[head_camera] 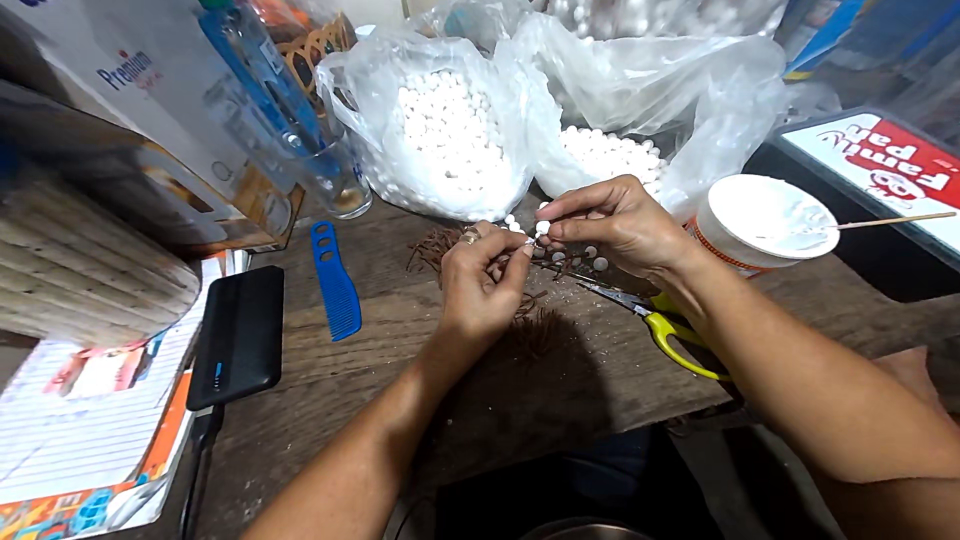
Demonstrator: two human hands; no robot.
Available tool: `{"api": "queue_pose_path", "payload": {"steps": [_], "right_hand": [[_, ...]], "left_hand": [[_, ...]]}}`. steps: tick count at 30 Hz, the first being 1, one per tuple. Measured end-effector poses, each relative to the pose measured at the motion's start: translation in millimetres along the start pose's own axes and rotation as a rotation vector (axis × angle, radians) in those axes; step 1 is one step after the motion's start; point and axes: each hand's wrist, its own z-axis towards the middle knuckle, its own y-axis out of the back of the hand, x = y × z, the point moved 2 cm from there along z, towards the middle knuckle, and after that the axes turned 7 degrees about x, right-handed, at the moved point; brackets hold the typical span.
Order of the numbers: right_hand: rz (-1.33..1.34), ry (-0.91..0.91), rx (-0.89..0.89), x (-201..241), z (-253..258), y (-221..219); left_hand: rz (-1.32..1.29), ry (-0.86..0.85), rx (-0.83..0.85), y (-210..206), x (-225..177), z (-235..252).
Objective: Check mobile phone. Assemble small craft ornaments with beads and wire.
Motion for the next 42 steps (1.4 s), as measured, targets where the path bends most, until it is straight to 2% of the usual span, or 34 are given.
{"api": "queue_pose_path", "payload": {"steps": [22,27,31,35,38,42], "right_hand": [[-0.124,0.049,0.063,1.2,-0.5,-3.5],[-0.169,0.066,0.029,5.1,-1.3,-2.9],[-0.475,0.115,-0.082,11.1,-0.1,17.8],[-0.916,-0.095,-0.065,13.3,-0.3,24.9],[-1.040,-0.243,0.025,5.8,5.5,20.7],[-1.088,-0.293,0.081,-4.8,12.6,17.2]], "left_hand": [[0.017,0.021,0.029,-1.0,3.0,-0.7],[0.007,0.033,0.020,-0.2,3.7,-0.8],[-0.067,0.128,0.012,2.8,1.1,0.1],[-0.182,0.152,0.010,3.1,1.2,1.6],[-0.205,0.155,0.008,2.6,-0.4,1.3],[-0.205,0.149,-0.001,3.2,-1.7,2.0]]}}
